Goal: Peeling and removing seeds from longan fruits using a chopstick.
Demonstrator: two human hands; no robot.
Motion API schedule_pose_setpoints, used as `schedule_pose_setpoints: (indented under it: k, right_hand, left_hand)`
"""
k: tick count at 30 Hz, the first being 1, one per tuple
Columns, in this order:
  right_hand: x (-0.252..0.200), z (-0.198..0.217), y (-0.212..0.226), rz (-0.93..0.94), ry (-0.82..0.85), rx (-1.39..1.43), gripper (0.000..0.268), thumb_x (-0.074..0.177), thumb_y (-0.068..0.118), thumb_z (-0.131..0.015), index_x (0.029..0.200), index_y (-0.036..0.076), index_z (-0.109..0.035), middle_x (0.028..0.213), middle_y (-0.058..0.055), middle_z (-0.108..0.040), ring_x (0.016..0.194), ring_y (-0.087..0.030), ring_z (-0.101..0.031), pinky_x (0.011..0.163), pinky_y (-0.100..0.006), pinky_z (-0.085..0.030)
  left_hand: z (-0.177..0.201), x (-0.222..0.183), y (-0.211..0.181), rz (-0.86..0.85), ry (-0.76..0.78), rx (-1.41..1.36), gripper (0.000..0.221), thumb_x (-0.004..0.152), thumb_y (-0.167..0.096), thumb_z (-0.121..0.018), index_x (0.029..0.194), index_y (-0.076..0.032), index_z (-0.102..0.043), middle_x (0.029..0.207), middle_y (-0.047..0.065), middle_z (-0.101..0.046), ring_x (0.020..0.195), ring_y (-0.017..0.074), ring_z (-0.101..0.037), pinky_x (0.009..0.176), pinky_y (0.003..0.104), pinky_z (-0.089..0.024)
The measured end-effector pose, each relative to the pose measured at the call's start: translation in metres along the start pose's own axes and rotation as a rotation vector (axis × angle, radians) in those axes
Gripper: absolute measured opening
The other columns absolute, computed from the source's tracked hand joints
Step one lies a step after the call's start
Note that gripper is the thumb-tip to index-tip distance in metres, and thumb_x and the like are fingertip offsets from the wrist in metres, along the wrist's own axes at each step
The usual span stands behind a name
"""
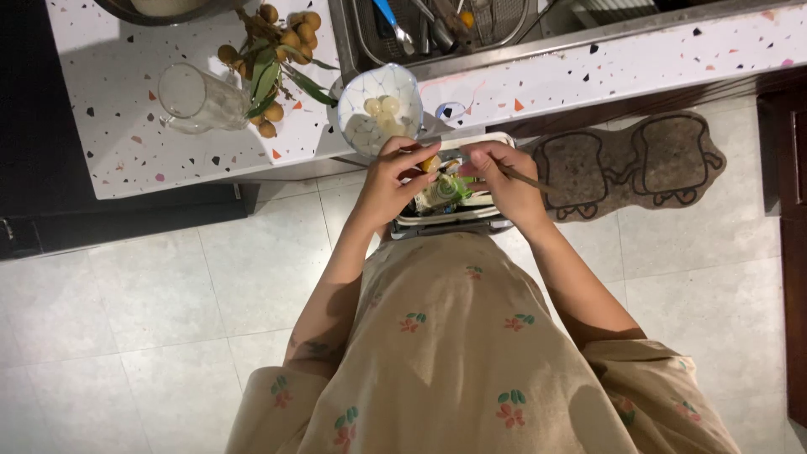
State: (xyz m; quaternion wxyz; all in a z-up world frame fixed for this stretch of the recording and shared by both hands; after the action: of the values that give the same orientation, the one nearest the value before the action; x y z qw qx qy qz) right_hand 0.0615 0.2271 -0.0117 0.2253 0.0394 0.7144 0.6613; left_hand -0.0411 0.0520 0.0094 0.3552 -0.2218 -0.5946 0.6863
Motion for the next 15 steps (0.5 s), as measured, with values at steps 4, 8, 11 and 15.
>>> schedule_pose_setpoints:
  k: [4, 8, 11, 15]
  right_hand:
    - [0.003, -0.018, -0.004, 0.013, 0.106, 0.129, 0.031, 0.102, 0.018, -0.064, 0.125, -0.002, -0.065, 0.112, -0.008, -0.074, 0.099, -0.014, -0.076, 0.076, -0.028, -0.066]
    - [0.006, -0.022, 0.005, 0.069, 0.153, 0.182, 0.027, 0.100, 0.012, -0.072, 0.120, -0.005, -0.066, 0.111, -0.013, -0.072, 0.095, -0.014, -0.072, 0.076, -0.028, -0.064]
    - [0.008, -0.019, 0.022, 0.075, 0.173, 0.121, 0.020, 0.099, 0.009, -0.073, 0.113, -0.005, -0.068, 0.105, -0.012, -0.074, 0.091, -0.014, -0.073, 0.074, -0.027, -0.063]
    - [0.009, -0.019, 0.042, 0.152, 0.244, 0.051, 0.012, 0.097, 0.001, -0.075, 0.106, -0.006, -0.070, 0.097, -0.011, -0.076, 0.085, -0.013, -0.073, 0.074, -0.025, -0.061]
  left_hand:
    - [-0.008, -0.001, -0.014, -0.034, -0.041, 0.040, 0.049, 0.092, 0.003, -0.078, 0.138, -0.009, -0.066, 0.122, 0.009, -0.059, 0.102, 0.0168, -0.070, 0.087, 0.027, -0.063]
    - [-0.006, -0.005, -0.008, -0.008, -0.132, -0.013, 0.040, 0.092, 0.000, -0.080, 0.130, -0.007, -0.068, 0.115, 0.009, -0.074, 0.101, 0.0152, -0.075, 0.087, 0.028, -0.064]
    - [0.004, -0.002, -0.025, -0.038, -0.128, -0.026, 0.033, 0.093, -0.001, -0.080, 0.124, -0.005, -0.070, 0.113, 0.009, -0.077, 0.099, 0.0144, -0.076, 0.086, 0.028, -0.063]
    - [0.008, 0.001, -0.044, -0.120, -0.052, 0.015, 0.028, 0.093, -0.001, -0.078, 0.120, -0.004, -0.074, 0.113, 0.011, -0.075, 0.099, 0.0156, -0.074, 0.086, 0.028, -0.061]
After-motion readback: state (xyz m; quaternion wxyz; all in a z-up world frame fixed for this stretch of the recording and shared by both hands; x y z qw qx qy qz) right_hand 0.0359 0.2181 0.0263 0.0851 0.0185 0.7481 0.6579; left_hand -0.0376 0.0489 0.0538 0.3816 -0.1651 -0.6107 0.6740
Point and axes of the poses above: each hand's wrist, its own x-axis towards the middle knuckle, its own z-axis out of the back of the hand, y = z × x, the point moved 7 cm from there along x, towards the middle knuckle
